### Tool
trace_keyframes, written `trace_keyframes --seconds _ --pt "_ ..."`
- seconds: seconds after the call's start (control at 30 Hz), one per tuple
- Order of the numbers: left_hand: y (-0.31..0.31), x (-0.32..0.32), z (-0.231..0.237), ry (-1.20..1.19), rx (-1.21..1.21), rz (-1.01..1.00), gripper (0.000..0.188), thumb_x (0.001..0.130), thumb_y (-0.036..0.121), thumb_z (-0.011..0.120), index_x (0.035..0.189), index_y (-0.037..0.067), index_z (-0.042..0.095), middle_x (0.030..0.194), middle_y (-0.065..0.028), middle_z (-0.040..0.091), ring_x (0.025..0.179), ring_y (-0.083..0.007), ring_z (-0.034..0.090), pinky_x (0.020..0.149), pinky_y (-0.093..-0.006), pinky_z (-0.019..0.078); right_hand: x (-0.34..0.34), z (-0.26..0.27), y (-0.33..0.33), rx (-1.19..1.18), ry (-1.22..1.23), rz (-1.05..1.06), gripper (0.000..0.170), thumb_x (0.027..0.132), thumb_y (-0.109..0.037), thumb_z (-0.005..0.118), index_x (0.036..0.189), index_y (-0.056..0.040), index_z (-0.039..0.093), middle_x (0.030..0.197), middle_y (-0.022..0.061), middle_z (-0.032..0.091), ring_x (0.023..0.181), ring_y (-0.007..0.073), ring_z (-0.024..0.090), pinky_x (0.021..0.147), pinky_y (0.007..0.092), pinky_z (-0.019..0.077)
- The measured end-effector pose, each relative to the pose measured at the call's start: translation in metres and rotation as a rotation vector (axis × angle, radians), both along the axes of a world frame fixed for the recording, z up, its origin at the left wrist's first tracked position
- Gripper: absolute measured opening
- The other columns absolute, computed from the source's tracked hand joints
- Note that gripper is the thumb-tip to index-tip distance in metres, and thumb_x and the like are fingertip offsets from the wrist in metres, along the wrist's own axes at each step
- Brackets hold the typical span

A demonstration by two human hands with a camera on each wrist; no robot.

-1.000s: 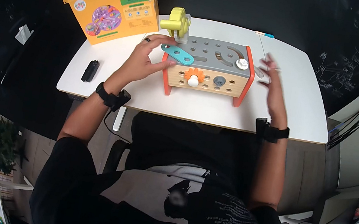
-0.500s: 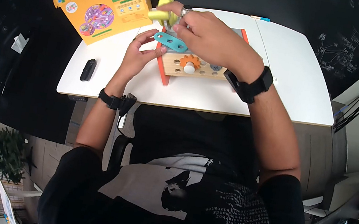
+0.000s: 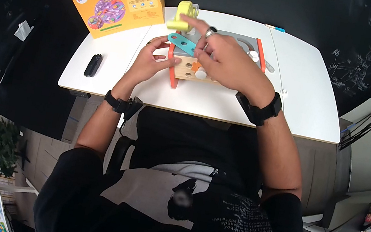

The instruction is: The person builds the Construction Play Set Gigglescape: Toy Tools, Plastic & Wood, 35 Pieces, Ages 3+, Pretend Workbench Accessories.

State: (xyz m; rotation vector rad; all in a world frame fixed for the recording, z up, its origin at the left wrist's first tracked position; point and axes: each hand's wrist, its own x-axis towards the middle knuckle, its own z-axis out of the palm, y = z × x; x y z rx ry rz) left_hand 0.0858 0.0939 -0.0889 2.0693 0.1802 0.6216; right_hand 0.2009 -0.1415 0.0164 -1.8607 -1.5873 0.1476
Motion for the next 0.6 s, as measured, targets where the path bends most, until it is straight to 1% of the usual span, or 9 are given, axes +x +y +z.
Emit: trace_keyframes --seconds 0.03,0.1,0.17,0.23,0.3,0.37,0.43,0.5,0.6 --pt "0.0 -0.003 0.001 -0.003 -0.001 0.005 0.081 0.081 0.035 0.089 0.146 0.002 0.054 0.144 -0.0189 0.054 0.133 -0.0296 0.056 0.1 -0.0446 0.0532 -0.004 0.004 -0.001 0.099 0.09 -0.004 0.046 0.096 -0.012 0.057 0.141 -0.0042 0.061 0.091 0.0167 0.07 0.068 0.0283 0.064 0.069 0.0369 0.0529" --pt "0.0 -0.013 0.003 0.033 -0.009 0.029 0.077 0.084 0.028 0.087 0.148 0.006 0.052 0.144 -0.0131 0.056 0.134 -0.025 0.055 0.101 -0.0416 0.0514 -0.002 0.0 -0.001 0.145 0.051 -0.039 0.05 0.097 -0.012 0.056 0.146 -0.0053 0.056 0.1 0.0174 0.069 0.072 0.0288 0.065 0.073 0.0366 0.0538" --pt "0.008 -0.026 -0.001 0.028 -0.061 0.051 0.073 0.084 0.028 0.087 0.145 0.005 0.055 0.139 -0.0134 0.061 0.13 -0.0245 0.058 0.099 -0.0411 0.0528 0.006 -0.01 -0.003 0.194 0.009 -0.065 0.054 0.098 -0.013 0.056 0.151 -0.0064 0.051 0.108 0.0181 0.068 0.076 0.0292 0.066 0.076 0.0362 0.0548" --pt "0.027 -0.046 -0.002 0.021 -0.116 0.077 0.069 0.084 0.027 0.087 0.143 0.005 0.058 0.133 -0.0136 0.066 0.126 -0.0241 0.061 0.096 -0.0406 0.0541 0.019 -0.027 -0.007 0.084 -0.279 -0.207 0.048 0.098 -0.01 0.053 0.144 -0.0014 0.057 0.122 0.0215 0.066 0.083 0.0318 0.069 0.082 0.039 0.0557" --pt "0.063 -0.075 -0.001 0.075 -0.069 0.209 0.054 0.085 0.026 0.087 0.13 0.003 0.068 0.116 -0.0119 0.073 0.111 -0.0236 0.069 0.09 -0.0383 0.0568 0.029 -0.05 -0.009 0.078 -0.313 -0.214 0.044 0.098 -0.009 0.053 0.139 0.0015 0.06 0.125 0.0229 0.065 0.085 0.0339 0.069 0.085 0.0408 0.0554" --pt "0.099 -0.108 -0.001 0.06 0.243 0.542 0.047 0.081 0.028 0.089 0.117 0.001 0.074 0.11 -0.015 0.077 0.102 -0.0265 0.074 0.086 -0.0347 0.0585 0.028 -0.058 -0.01 0.072 -0.337 -0.23 0.041 0.097 -0.008 0.052 0.134 0.0044 0.064 0.127 0.0243 0.065 0.087 0.036 0.07 0.088 0.0425 0.0551" --pt "0.133 -0.141 -0.007 0.147 0.45 0.814 0.053 0.078 0.032 0.09 0.118 0.0 0.075 0.111 -0.0197 0.077 0.102 -0.0289 0.075 0.088 -0.0362 0.0586 0.023 -0.055 -0.011 -0.005 -0.225 -0.319 0.035 0.097 -0.008 0.053 0.124 0.0084 0.068 0.13 0.0259 0.064 0.09 0.0388 0.07 0.09 0.044 0.0549" --pt "0.169 -0.166 -0.024 0.367 0.568 0.969 0.064 0.074 0.038 0.091 0.121 -0.001 0.073 0.11 -0.0222 0.076 0.102 -0.0323 0.075 0.087 -0.0395 0.0592 0.026 -0.057 -0.011 0.015 -0.228 -0.303 0.035 0.097 -0.009 0.054 0.124 0.0079 0.068 0.127 0.0262 0.065 0.09 0.0382 0.07 0.089 0.043 0.0551" --pt "0.186 -0.175 -0.033 0.46 0.455 0.969 0.067 0.071 0.041 0.092 0.118 -0.002 0.075 0.107 -0.0234 0.076 0.096 -0.0319 0.076 0.086 -0.0406 0.0593 0.02 -0.045 -0.011 -0.022 -0.22 -0.346 0.034 0.097 -0.011 0.057 0.124 0.0068 0.069 0.118 0.0266 0.069 0.087 0.0362 0.071 0.085 0.0412 0.0558"
